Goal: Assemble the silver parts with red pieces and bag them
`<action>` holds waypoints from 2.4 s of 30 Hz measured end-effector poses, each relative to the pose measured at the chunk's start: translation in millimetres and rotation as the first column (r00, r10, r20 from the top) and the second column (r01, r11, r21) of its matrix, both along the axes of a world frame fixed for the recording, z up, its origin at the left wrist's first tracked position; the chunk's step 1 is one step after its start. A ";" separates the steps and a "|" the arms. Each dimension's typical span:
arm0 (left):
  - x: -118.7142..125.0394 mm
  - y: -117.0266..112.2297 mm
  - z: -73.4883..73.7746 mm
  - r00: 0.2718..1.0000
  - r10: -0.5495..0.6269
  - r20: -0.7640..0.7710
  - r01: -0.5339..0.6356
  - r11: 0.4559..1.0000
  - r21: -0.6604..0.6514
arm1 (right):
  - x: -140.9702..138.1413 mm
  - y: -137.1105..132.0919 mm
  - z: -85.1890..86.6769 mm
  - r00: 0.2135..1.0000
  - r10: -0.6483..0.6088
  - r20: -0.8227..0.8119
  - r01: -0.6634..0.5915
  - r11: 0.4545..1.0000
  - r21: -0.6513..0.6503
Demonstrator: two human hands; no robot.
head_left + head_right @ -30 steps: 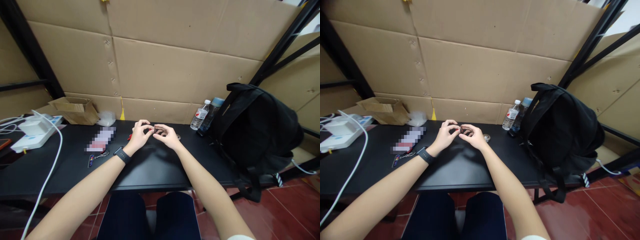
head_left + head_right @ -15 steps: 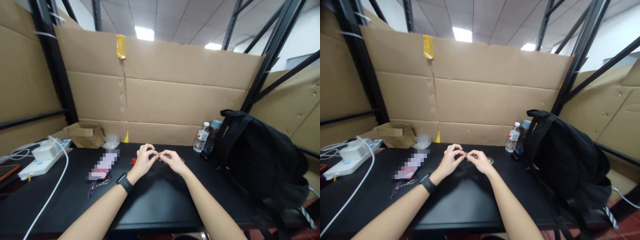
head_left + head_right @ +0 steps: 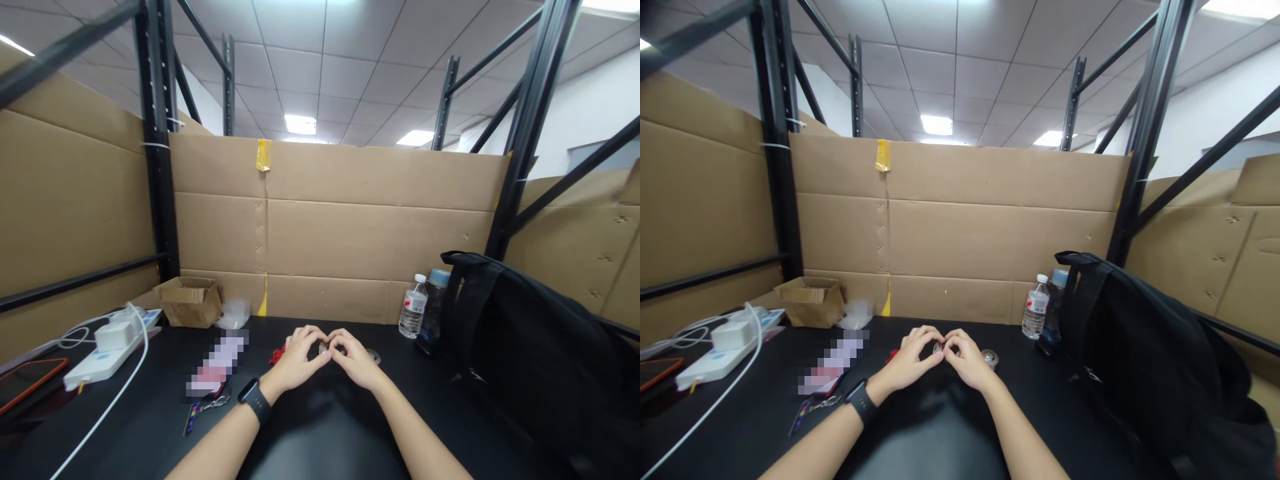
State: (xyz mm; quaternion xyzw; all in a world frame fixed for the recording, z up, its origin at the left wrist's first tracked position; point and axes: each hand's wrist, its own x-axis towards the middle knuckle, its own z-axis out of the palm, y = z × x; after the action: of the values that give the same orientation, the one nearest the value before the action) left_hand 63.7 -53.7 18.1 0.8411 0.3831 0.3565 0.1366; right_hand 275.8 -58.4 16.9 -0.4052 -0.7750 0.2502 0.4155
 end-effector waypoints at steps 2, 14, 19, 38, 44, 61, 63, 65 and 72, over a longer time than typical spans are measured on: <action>1.3 -0.5 -0.7 0.998 0.011 -0.057 -0.010 1.000 0.004 | 0.1 -1.4 2.3 1.000 -0.002 -0.002 0.002 1.000 0.014; -48.3 29.5 -2.0 0.935 0.020 -0.353 -0.015 1.000 0.018 | 8.4 16.0 -18.5 0.877 -0.331 0.348 0.295 0.943 0.155; -58.9 37.2 -3.2 0.926 0.030 -0.375 -0.043 0.999 -0.028 | 20.7 17.0 -8.3 0.834 -0.352 0.424 0.337 0.935 0.112; -39.4 27.8 2.9 0.967 0.061 -0.247 -0.061 0.998 0.006 | 96.7 14.3 3.7 0.851 -0.247 0.464 0.332 0.937 -0.110; -39.8 28.9 4.9 0.967 0.064 -0.248 -0.077 0.996 -0.039 | 98.7 17.4 3.0 0.842 -0.241 0.482 0.345 0.928 -0.138; -35.8 32.7 -4.0 0.989 0.020 -0.149 -0.033 0.996 -0.082 | 98.7 15.6 6.9 0.865 -0.252 0.433 0.321 0.942 -0.095; -33.7 32.1 -3.9 0.994 0.020 -0.103 -0.031 0.994 -0.101 | 93.9 14.8 8.9 0.902 -0.239 0.360 0.279 0.958 -0.064; -31.3 30.8 -3.1 0.998 0.029 -0.060 -0.035 0.994 -0.107 | 83.4 13.4 11.4 0.951 -0.209 0.226 0.224 0.974 -0.041; -16.5 23.7 -3.1 0.987 0.061 0.151 -0.061 0.998 -0.007 | 13.4 2.3 10.8 0.952 -0.057 -0.300 0.041 0.997 -0.061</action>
State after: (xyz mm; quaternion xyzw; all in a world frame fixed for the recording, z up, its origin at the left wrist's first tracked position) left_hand 47.2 -30.1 15.0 0.7994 0.3978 0.4227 0.1554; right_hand 289.2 -56.1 27.7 -0.3924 -0.6850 0.3196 0.5240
